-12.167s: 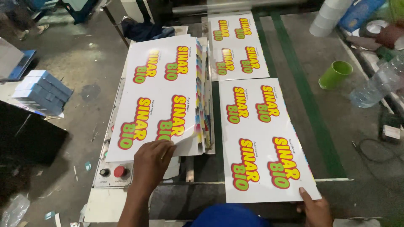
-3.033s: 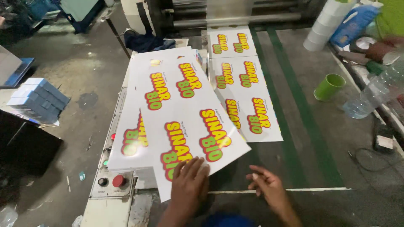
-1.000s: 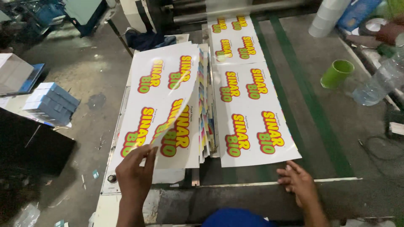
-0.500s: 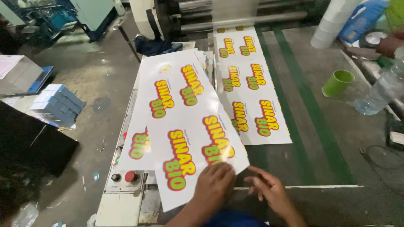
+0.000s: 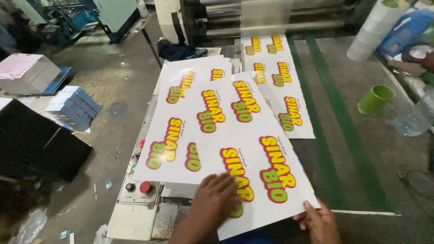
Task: The person picks up sheets of stickers from a conveyor belt and stacks them on a pile to the left. The stickers feature the text 'SINAR BIO' in red and yellow. The person handles the sheets by hand, aligning them as they are added to the stack.
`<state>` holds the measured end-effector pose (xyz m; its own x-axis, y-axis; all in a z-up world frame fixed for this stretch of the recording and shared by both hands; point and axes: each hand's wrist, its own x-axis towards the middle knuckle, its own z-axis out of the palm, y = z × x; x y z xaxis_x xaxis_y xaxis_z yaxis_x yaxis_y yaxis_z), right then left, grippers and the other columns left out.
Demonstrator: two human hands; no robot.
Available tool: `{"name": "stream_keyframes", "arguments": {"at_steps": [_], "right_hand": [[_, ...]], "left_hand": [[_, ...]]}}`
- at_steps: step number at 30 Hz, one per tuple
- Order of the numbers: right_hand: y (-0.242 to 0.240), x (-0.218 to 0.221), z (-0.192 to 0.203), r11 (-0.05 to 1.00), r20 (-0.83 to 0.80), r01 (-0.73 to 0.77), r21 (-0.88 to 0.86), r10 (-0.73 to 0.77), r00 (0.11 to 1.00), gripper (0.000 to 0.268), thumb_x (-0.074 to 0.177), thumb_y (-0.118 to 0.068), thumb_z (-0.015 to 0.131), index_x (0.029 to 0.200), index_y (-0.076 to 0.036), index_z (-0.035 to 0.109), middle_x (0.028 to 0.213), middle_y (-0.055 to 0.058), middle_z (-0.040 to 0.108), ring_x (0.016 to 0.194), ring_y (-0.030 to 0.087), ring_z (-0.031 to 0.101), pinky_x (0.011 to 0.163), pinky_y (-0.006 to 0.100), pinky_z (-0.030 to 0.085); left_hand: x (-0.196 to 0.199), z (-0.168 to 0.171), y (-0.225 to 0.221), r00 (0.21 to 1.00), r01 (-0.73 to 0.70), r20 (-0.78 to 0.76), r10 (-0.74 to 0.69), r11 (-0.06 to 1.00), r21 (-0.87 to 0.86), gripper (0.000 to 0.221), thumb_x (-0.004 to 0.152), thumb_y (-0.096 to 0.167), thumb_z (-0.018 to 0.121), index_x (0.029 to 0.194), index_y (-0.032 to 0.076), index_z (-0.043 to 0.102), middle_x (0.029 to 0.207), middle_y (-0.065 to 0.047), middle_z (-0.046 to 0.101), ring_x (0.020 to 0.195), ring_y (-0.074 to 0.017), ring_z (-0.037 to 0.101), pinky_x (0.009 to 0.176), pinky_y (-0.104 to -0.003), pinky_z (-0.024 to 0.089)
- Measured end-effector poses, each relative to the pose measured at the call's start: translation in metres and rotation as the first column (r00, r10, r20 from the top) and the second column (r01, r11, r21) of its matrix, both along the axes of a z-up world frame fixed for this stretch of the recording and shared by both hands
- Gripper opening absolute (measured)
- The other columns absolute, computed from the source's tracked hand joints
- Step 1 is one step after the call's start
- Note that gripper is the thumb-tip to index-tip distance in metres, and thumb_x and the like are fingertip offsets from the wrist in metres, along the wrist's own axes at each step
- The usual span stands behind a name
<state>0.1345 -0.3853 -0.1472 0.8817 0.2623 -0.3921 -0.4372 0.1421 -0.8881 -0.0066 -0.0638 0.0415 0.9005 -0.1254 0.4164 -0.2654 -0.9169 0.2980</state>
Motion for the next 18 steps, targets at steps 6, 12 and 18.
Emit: {"name": "stream_keyframes", "arguments": {"at_steps": [6, 12, 18], "right_hand": [[-0.046, -0.003, 0.004, 0.961, -0.059, 0.201, -0.189, -0.216, 0.975, 0.033, 0.101, -0.017, 0.058, 0.13, -0.002, 0.062, 0.084, 0.016, 0.07, 0.068, 0.023, 0.064, 0.052, 0.038, 0.045], [-0.105, 0.0, -0.031, 0.919, -0.024, 0.247, -0.309, -0.267, 0.963, 0.035, 0.105, -0.017, 0.055, 0.133, 0.002, 0.061, 0.09, 0.02, 0.071, 0.072, 0.024, 0.065, 0.055, 0.04, 0.047], [-0.136, -0.003, -0.05, 0.832, -0.042, 0.16, -0.531, -0.215, 0.976, 0.038, 0.107, -0.018, 0.053, 0.138, 0.003, 0.057, 0.096, 0.024, 0.075, 0.081, 0.031, 0.072, 0.059, 0.045, 0.054]], "left_hand": [[-0.009, 0.018, 0.046, 0.985, -0.172, -0.002, 0.172, 0.983, 0.065, 0.055, 0.079, 0.035, 0.08, 0.122, 0.003, 0.067, 0.135, -0.015, 0.064, 0.129, -0.0343, 0.056, 0.104, -0.049, 0.042], [-0.013, 0.01, 0.065, 0.976, -0.209, -0.028, 0.217, 0.962, 0.176, 0.039, 0.08, 0.022, 0.073, 0.114, 0.002, 0.068, 0.128, -0.015, 0.068, 0.125, -0.0324, 0.06, 0.101, -0.047, 0.045], [-0.013, 0.023, 0.062, 0.957, -0.287, 0.062, 0.283, 0.955, 0.08, 0.018, 0.087, 0.016, 0.072, 0.103, 0.007, 0.073, 0.11, -0.009, 0.075, 0.103, -0.0306, 0.07, 0.089, -0.044, 0.053]]}}
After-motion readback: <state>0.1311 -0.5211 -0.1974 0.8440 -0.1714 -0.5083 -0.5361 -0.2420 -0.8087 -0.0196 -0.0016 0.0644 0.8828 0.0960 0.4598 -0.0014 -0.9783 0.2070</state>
